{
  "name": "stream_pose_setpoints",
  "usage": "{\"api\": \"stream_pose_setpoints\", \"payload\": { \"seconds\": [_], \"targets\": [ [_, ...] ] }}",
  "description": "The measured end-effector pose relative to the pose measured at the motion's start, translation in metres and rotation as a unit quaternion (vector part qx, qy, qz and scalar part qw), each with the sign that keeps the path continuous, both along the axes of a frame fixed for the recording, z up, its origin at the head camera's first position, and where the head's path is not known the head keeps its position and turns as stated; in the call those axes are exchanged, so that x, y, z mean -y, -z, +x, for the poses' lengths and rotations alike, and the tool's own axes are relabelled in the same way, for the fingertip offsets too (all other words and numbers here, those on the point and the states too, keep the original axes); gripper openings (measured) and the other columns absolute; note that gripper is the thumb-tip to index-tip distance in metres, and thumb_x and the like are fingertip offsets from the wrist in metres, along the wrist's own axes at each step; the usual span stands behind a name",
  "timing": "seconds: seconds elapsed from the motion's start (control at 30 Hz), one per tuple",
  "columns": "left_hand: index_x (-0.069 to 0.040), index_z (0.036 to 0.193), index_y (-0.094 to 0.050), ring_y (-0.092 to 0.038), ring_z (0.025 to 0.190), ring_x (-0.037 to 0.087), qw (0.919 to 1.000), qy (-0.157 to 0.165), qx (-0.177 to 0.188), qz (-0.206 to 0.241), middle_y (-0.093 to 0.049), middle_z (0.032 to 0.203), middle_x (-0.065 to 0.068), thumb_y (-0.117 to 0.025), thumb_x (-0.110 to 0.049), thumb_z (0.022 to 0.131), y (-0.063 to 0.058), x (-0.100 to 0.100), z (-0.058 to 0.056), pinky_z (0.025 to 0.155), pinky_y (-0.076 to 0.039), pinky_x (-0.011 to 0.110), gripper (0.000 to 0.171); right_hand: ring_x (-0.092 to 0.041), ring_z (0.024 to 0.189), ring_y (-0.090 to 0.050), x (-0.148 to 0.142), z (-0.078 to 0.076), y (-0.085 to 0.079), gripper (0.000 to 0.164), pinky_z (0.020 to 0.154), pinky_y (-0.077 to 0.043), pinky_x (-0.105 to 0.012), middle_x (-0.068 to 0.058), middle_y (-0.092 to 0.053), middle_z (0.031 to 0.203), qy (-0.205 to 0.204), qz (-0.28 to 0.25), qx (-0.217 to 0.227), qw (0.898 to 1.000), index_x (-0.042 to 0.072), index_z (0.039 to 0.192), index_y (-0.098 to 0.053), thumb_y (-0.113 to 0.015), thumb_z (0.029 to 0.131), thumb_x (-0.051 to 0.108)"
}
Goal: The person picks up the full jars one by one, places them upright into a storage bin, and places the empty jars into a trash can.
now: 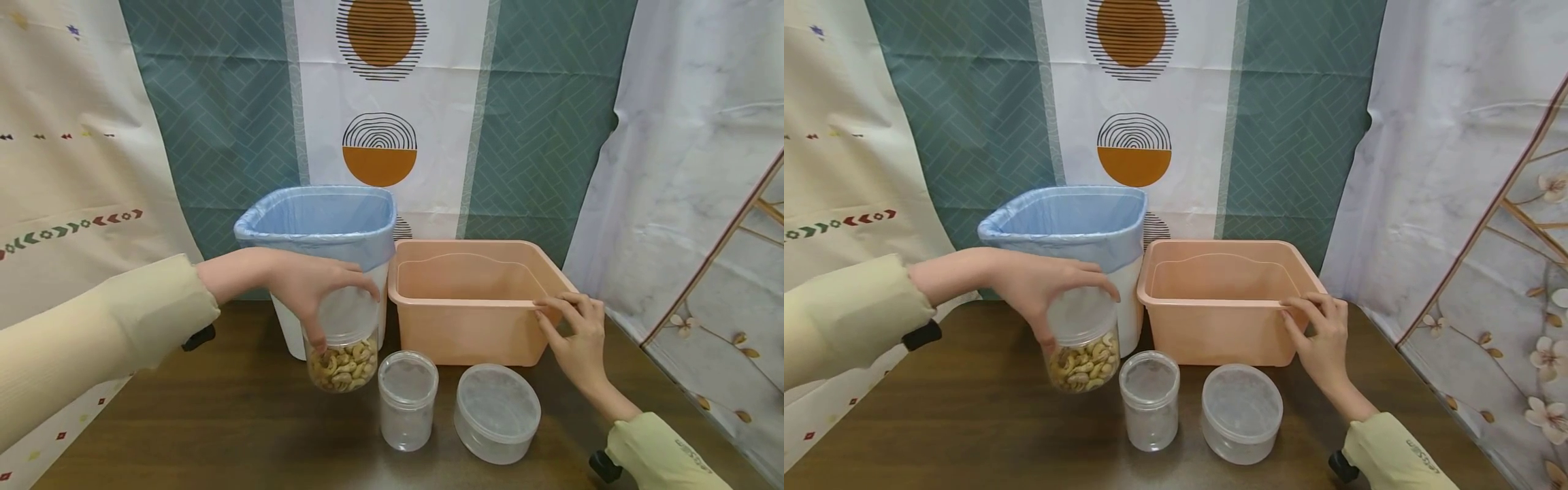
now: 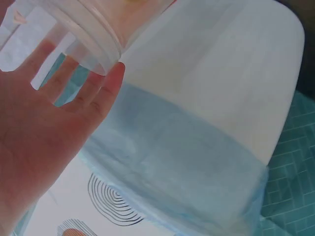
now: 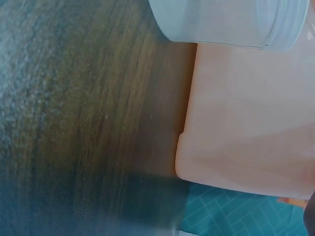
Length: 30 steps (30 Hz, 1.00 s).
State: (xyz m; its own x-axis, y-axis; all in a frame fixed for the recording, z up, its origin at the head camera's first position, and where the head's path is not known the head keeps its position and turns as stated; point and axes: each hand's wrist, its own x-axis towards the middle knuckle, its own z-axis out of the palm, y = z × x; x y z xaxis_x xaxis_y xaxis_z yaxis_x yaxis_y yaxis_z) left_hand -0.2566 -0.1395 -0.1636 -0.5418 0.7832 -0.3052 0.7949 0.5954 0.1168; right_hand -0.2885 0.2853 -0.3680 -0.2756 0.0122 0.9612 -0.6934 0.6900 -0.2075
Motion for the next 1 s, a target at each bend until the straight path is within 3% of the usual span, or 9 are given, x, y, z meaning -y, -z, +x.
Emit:
{"api": "stream_pose_setpoints", "payload": {
  "seconds": [0.17,0.43,0.67,0.83,1.0],
  "targets": [
    [-0.03,0.144,-0.042,-0.045,0.126,0.023,0.9998,-0.012,-0.015,-0.008,-0.046,0.142,-0.001,-0.087,-0.038,0.07,-0.012,-0.011,0.0,0.098,-0.048,0.046,0.087,0.004,0.106,-0.035,0.0,-0.001,0.0,0.024,0.09,-0.023,-0.025,-0.02,-0.061,0.097,-0.002,0.002,-0.002,1.0,0.005,0.097,-0.077,-0.077,0.073,-0.002],
    [-0.031,0.145,-0.041,-0.043,0.129,0.022,0.9999,-0.001,-0.013,0.0,-0.043,0.147,-0.002,-0.087,-0.038,0.071,-0.023,-0.03,-0.004,0.1,-0.047,0.044,0.088,0.001,0.103,-0.036,-0.001,-0.002,0.001,0.025,0.09,-0.023,-0.025,-0.02,-0.061,0.097,-0.001,0.003,-0.005,1.0,0.005,0.097,-0.077,-0.078,0.073,-0.003],
    [-0.029,0.143,-0.044,-0.041,0.128,0.019,0.9993,0.038,-0.003,0.005,-0.045,0.144,-0.001,-0.085,-0.036,0.072,-0.021,-0.047,-0.012,0.105,-0.042,0.042,0.083,-0.001,0.103,-0.038,-0.003,-0.004,0.0,0.023,0.09,-0.023,-0.025,-0.021,-0.062,0.097,-0.008,0.001,-0.013,1.0,0.005,0.096,-0.077,-0.078,0.074,-0.001],
    [-0.029,0.145,-0.043,-0.042,0.131,0.02,0.9994,0.036,-0.002,0.0,-0.043,0.146,-0.001,-0.084,-0.038,0.073,-0.016,-0.055,-0.016,0.106,-0.042,0.043,0.083,-0.002,0.103,-0.039,-0.002,-0.005,0.0,0.023,0.092,-0.022,-0.024,-0.021,-0.062,0.097,-0.013,0.0,-0.014,1.0,0.004,0.095,-0.076,-0.078,0.073,-0.001],
    [-0.029,0.146,-0.042,-0.044,0.129,0.022,0.9992,0.039,-0.004,-0.003,-0.043,0.147,0.001,-0.083,-0.037,0.072,-0.012,-0.062,-0.017,0.103,-0.045,0.041,0.085,-0.014,0.096,-0.042,-0.002,-0.005,0.001,0.02,0.09,-0.022,-0.025,-0.021,-0.061,0.097,-0.011,-0.002,-0.018,1.0,0.004,0.094,-0.076,-0.077,0.074,0.003]
  ]
}}
